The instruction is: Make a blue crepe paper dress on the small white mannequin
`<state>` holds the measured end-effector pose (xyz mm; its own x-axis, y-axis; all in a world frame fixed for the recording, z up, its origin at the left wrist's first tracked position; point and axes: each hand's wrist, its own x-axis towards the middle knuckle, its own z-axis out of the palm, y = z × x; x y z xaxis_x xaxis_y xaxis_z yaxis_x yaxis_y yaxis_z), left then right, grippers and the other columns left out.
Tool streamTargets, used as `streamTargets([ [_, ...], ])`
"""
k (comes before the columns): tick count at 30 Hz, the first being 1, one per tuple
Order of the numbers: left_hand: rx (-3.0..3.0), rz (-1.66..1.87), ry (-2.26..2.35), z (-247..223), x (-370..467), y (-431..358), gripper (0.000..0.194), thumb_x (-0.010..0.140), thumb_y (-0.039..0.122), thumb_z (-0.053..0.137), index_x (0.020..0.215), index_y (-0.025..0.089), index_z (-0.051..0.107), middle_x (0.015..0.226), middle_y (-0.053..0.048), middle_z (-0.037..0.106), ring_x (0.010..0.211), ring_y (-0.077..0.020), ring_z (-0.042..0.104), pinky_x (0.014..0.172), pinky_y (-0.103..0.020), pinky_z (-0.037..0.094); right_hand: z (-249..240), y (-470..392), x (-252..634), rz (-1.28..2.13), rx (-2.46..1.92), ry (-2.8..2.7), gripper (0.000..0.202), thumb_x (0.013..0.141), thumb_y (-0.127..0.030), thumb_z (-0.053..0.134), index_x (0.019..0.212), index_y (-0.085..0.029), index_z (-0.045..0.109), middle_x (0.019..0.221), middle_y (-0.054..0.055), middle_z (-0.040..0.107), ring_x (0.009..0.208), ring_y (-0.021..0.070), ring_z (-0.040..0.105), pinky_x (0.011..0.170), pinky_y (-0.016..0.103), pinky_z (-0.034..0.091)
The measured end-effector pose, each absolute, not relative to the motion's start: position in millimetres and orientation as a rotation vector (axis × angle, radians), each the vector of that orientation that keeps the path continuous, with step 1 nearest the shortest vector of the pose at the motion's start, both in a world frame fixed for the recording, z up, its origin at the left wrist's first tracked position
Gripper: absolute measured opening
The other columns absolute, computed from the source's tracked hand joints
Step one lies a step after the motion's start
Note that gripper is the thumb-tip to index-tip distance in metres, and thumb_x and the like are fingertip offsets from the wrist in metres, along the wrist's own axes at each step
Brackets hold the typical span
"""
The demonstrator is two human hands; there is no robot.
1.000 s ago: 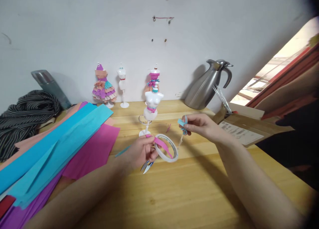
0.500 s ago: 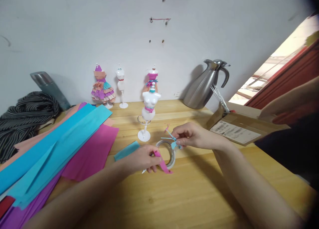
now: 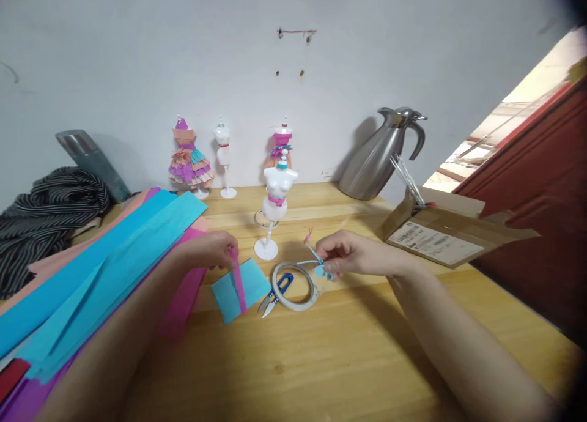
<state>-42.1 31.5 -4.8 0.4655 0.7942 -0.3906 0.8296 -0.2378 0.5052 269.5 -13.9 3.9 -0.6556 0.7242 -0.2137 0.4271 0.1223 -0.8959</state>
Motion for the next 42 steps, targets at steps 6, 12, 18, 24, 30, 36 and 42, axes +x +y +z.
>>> streamTargets([
  [6, 2.27, 0.013, 1.624, -12.7, -40.8, 27.1, 0.023, 0.058, 0.016, 0.073, 0.076, 0.018, 0.058, 0.075, -0.006, 0.063, 0.078, -0.0251, 0.059, 0.065, -0.028, 0.038, -5.0, -12.4, 255.1, 1.508, -1.183, -1.812, 0.037, 0.067, -0.046, 0.078, 0.066, -0.014, 0.059, 0.059, 0.0, 0.062, 0.05, 0.0083, 0.056, 0.05, 0.02, 0.044],
  [12, 2.147, 0.5, 1.246, -10.5, -0.5, -8.9, 0.013, 0.074, 0.018, 0.06, 0.061, 0.018, 0.059, 0.063, -0.003, 0.061, 0.063, -0.017, 0.054, 0.06, -0.026, 0.035, -15.5, -21.8, 236.7, 1.541, -1.083, -1.502, 0.039, 0.061, -0.047, 0.082, 0.069, -0.014, 0.062, 0.053, -0.001, 0.064, 0.046, 0.0088, 0.057, 0.048, 0.021, 0.046],
  [18, 1.408, 0.534, 0.886, -45.7, 50.3, -39.5, 0.017, 0.07, 0.032, 0.062, 0.073, 0.015, 0.059, 0.058, 0.003, 0.051, 0.048, -0.0084, 0.044, 0.047, -0.022, 0.035, -21.1, -30.7, 219.4, 1.549, -0.955, -1.351, 0.037, 0.061, -0.045, 0.083, 0.071, -0.015, 0.063, 0.054, 0.0, 0.066, 0.045, 0.0096, 0.057, 0.046, 0.022, 0.046],
  [24, 1.388, 0.532, 0.843, -49.0, 51.2, -43.8, 0.033, 0.069, 0.046, 0.065, 0.065, 0.016, 0.052, 0.044, 0.006, 0.045, 0.04, -0.0049, 0.036, 0.042, -0.019, 0.028, -16.9, -27.3, 227.2, 1.4, -1.023, -1.515, 0.037, 0.062, -0.045, 0.082, 0.065, -0.016, 0.058, 0.052, -0.003, 0.059, 0.045, 0.0082, 0.052, 0.048, 0.023, 0.044],
  [30, 1.393, 0.469, 0.804, -43.7, 45.5, -36.8, 0.037, 0.069, 0.05, 0.066, 0.065, 0.017, 0.051, 0.046, 0.005, 0.047, 0.039, -0.0044, 0.037, 0.041, -0.019, 0.029, -20.1, -15.6, 236.5, 1.216, -1.059, -1.617, 0.036, 0.067, -0.048, 0.076, 0.065, -0.017, 0.057, 0.054, -0.003, 0.056, 0.048, 0.0092, 0.05, 0.051, 0.024, 0.042],
  [36, 1.349, 0.501, 0.775, -43.9, 43.6, -32.6, 0.037, 0.068, 0.05, 0.067, 0.066, 0.016, 0.053, 0.045, 0.005, 0.046, 0.037, -0.0041, 0.035, 0.04, -0.018, 0.026, -13.6, -10.7, 246.5, 1.172, -1.086, -1.739, 0.031, 0.071, -0.043, 0.072, 0.068, -0.017, 0.057, 0.056, -0.001, 0.056, 0.052, 0.0113, 0.051, 0.054, 0.025, 0.042],
  [42, 1.357, 0.496, 0.763, -43.8, 39.7, -33.5, 0.035, 0.068, 0.048, 0.065, 0.065, 0.015, 0.052, 0.047, 0.004, 0.047, 0.039, -0.0036, 0.036, 0.042, -0.018, 0.027, -8.5, -5.0, 254.9, 0.822, -1.189, -1.949, 0.019, 0.078, -0.033, 0.061, 0.067, -0.017, 0.057, 0.058, 0.001, 0.057, 0.056, 0.0134, 0.052, 0.056, 0.027, 0.041],
])
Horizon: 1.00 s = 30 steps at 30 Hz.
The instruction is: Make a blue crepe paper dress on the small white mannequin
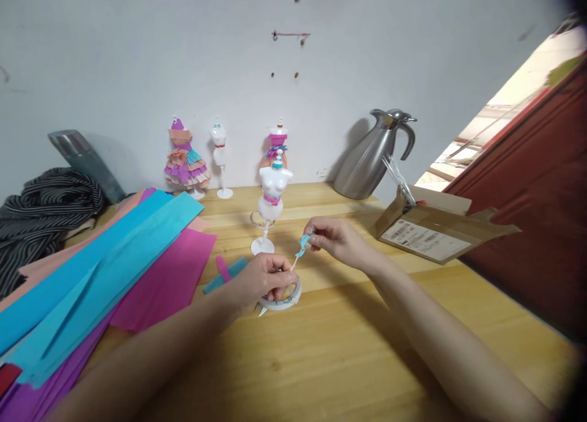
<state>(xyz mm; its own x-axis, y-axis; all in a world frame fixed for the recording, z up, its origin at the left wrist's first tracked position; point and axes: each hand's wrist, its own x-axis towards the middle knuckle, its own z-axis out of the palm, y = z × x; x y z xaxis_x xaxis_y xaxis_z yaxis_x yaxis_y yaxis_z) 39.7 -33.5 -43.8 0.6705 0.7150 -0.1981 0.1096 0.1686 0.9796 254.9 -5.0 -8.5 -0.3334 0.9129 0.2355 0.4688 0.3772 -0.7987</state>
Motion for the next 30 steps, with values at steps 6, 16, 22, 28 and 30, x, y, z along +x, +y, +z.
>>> streamTargets([
  [6, 1.395, 0.326, 0.748, -49.3, 45.1, -40.1, 0.042, 0.064, 0.053, 0.069, 0.064, 0.016, 0.05, 0.051, 0.004, 0.051, 0.043, -0.0053, 0.043, 0.044, -0.018, 0.035, 11.8, -3.3, 298.3, 0.683, -1.244, -1.618, 0.024, 0.077, -0.037, 0.067, 0.066, -0.019, 0.054, 0.055, -0.001, 0.056, 0.053, 0.012, 0.05, 0.056, 0.026, 0.042],
  [16, 1.363, 0.355, 0.818, -54.8, 50.4, -40.3, 0.034, 0.068, 0.045, 0.068, 0.068, 0.014, 0.053, 0.047, 0.005, 0.05, 0.04, -0.0043, 0.042, 0.044, -0.019, 0.035, 7.7, -37.2, 236.0, 1.409, -1.164, -2.144, 0.022, 0.077, -0.037, 0.063, 0.072, -0.016, 0.057, 0.06, -0.002, 0.053, 0.054, 0.0104, 0.052, 0.051, 0.022, 0.043],
  [22, 1.379, 0.376, 0.826, -49.7, 50.2, -38.8, 0.031, 0.07, 0.042, 0.065, 0.064, 0.016, 0.05, 0.045, 0.005, 0.049, 0.039, -0.0052, 0.041, 0.042, -0.018, 0.034, -0.8, -38.3, 228.8, 0.917, -1.295, -2.213, 0.022, 0.08, -0.027, 0.05, 0.06, -0.018, 0.047, 0.049, -0.004, 0.043, 0.045, 0.0079, 0.04, 0.045, 0.02, 0.03],
  [28, 1.392, 0.381, 0.84, -55.0, 49.9, -40.6, 0.031, 0.066, 0.042, 0.066, 0.062, 0.016, 0.051, 0.048, 0.005, 0.05, 0.041, -0.0055, 0.044, 0.043, -0.018, 0.036, 6.4, -20.0, 249.6, 0.361, -1.385, -1.973, 0.023, 0.082, -0.027, 0.048, 0.062, -0.019, 0.044, 0.051, -0.004, 0.041, 0.05, 0.01, 0.037, 0.049, 0.024, 0.028],
  [30, 1.391, 0.363, 0.839, -58.9, 52.4, -42.2, 0.03, 0.065, 0.042, 0.066, 0.062, 0.016, 0.05, 0.049, 0.004, 0.05, 0.042, -0.0061, 0.045, 0.042, -0.019, 0.036, 13.2, -18.8, 258.4, 0.523, -1.294, -1.99, 0.024, 0.085, -0.03, 0.048, 0.065, -0.019, 0.046, 0.053, -0.004, 0.044, 0.05, 0.0105, 0.04, 0.05, 0.024, 0.032],
])
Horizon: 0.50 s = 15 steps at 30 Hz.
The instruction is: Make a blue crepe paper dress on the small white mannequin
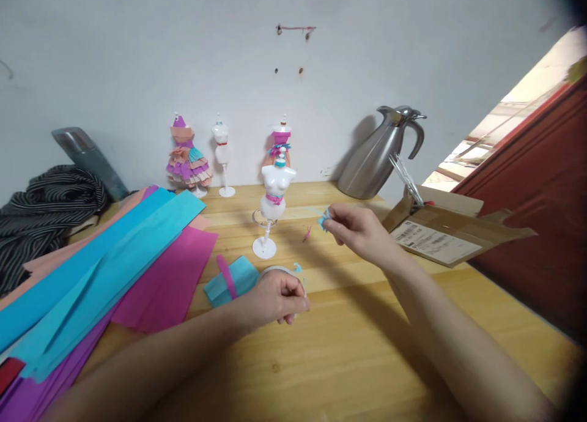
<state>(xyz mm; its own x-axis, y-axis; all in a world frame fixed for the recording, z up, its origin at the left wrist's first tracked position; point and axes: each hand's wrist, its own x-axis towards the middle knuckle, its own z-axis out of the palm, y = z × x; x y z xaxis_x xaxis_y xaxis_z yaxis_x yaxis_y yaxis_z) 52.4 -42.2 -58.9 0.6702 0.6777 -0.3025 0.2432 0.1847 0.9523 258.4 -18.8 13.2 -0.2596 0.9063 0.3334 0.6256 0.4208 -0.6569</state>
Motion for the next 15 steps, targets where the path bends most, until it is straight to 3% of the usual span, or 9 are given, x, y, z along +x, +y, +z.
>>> streamTargets([
  [3, 1.389, 0.355, 0.852, -59.9, 54.5, -42.3, 0.028, 0.067, 0.04, 0.064, 0.064, 0.016, 0.052, 0.05, 0.004, 0.051, 0.042, -0.0061, 0.045, 0.043, -0.018, 0.037, 18.2, -24.1, 258.7, 0.832, -1.039, -2.186, 0.016, 0.087, -0.032, 0.053, 0.08, -0.017, 0.057, 0.072, 0.003, 0.058, 0.065, 0.0138, 0.054, 0.06, 0.025, 0.044],
  [7, 1.38, 0.323, 0.854, -56.0, 54.6, -43.0, 0.023, 0.068, 0.034, 0.062, 0.061, 0.016, 0.05, 0.047, 0.006, 0.047, 0.042, -0.0056, 0.044, 0.044, -0.018, 0.038, 9.7, -31.2, 237.9, 0.78, -0.862, -2.428, 0.016, 0.085, -0.024, 0.057, 0.098, -0.016, 0.06, 0.098, 0.009, 0.06, 0.084, 0.0173, 0.057, 0.07, 0.028, 0.045],
  [9, 1.379, 0.315, 0.864, -55.5, 55.0, -44.5, 0.019, 0.068, 0.029, 0.061, 0.061, 0.017, 0.049, 0.046, 0.006, 0.046, 0.042, -0.0059, 0.045, 0.044, -0.018, 0.038, 4.0, -30.9, 229.7, 0.683, -0.889, -2.485, 0.008, 0.086, -0.02, 0.053, 0.086, -0.016, 0.059, 0.088, 0.007, 0.059, 0.076, 0.0155, 0.054, 0.066, 0.027, 0.042],
  [11, 1.385, 0.318, 0.872, -56.7, 55.9, -45.9, 0.016, 0.068, 0.027, 0.06, 0.061, 0.017, 0.049, 0.047, 0.006, 0.048, 0.041, -0.0062, 0.045, 0.042, -0.018, 0.037, 1.7, -28.8, 228.3, 0.614, -0.96, -2.465, 0.018, 0.088, -0.02, 0.047, 0.071, -0.017, 0.052, 0.071, 0.002, 0.052, 0.065, 0.0134, 0.047, 0.061, 0.026, 0.037],
  [15, 1.379, 0.306, 0.863, -61.5, 57.6, -46.6, 0.016, 0.067, 0.027, 0.059, 0.06, 0.017, 0.049, 0.044, 0.006, 0.047, 0.039, -0.0059, 0.044, 0.041, -0.018, 0.037, 7.8, -22.6, 241.9, 0.68, -1.135, -2.22, 0.022, 0.088, -0.032, 0.044, 0.069, -0.019, 0.044, 0.062, -0.003, 0.042, 0.058, 0.0121, 0.038, 0.056, 0.025, 0.032],
])
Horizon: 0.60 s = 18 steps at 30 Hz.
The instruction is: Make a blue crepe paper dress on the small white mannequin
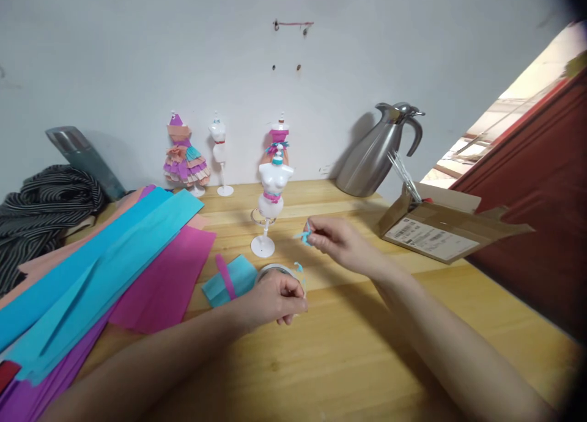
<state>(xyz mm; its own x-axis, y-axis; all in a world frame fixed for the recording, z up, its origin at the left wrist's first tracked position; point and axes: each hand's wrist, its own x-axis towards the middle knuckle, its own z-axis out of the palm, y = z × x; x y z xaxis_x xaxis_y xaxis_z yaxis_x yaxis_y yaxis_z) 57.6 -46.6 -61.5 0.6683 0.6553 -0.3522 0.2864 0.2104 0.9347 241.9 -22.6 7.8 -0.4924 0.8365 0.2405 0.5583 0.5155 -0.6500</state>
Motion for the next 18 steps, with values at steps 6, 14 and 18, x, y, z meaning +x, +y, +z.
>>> streamTargets([
  [6, 1.381, 0.342, 0.841, -65.3, 57.4, -45.5, 0.02, 0.065, 0.032, 0.061, 0.058, 0.017, 0.049, 0.042, 0.006, 0.048, 0.037, -0.0056, 0.043, 0.039, -0.017, 0.036, -6.4, 1.5, 261.9, 0.634, -1.474, -1.95, 0.022, 0.079, -0.033, 0.04, 0.061, -0.021, 0.041, 0.058, -0.003, 0.037, 0.056, 0.013, 0.036, 0.055, 0.027, 0.027],
  [14, 1.387, 0.333, 0.833, -63.5, 58.4, -49.3, 0.02, 0.066, 0.033, 0.061, 0.061, 0.017, 0.051, 0.043, 0.006, 0.048, 0.039, -0.0059, 0.044, 0.04, -0.017, 0.037, -53.7, 33.8, 273.6, 0.557, -1.613, -1.785, 0.032, 0.079, -0.038, 0.043, 0.053, -0.022, 0.035, 0.05, -0.005, 0.029, 0.053, 0.0125, 0.03, 0.054, 0.028, 0.021],
  [18, 1.376, 0.391, 0.798, -53.5, 55.7, -46.6, 0.028, 0.066, 0.039, 0.065, 0.06, 0.017, 0.05, 0.045, 0.005, 0.048, 0.041, -0.0057, 0.045, 0.041, -0.017, 0.037, -54.1, 35.2, 277.8, 0.722, -1.538, -1.792, 0.03, 0.076, -0.043, 0.05, 0.058, -0.021, 0.041, 0.05, -0.005, 0.04, 0.052, 0.0113, 0.036, 0.053, 0.025, 0.028],
])
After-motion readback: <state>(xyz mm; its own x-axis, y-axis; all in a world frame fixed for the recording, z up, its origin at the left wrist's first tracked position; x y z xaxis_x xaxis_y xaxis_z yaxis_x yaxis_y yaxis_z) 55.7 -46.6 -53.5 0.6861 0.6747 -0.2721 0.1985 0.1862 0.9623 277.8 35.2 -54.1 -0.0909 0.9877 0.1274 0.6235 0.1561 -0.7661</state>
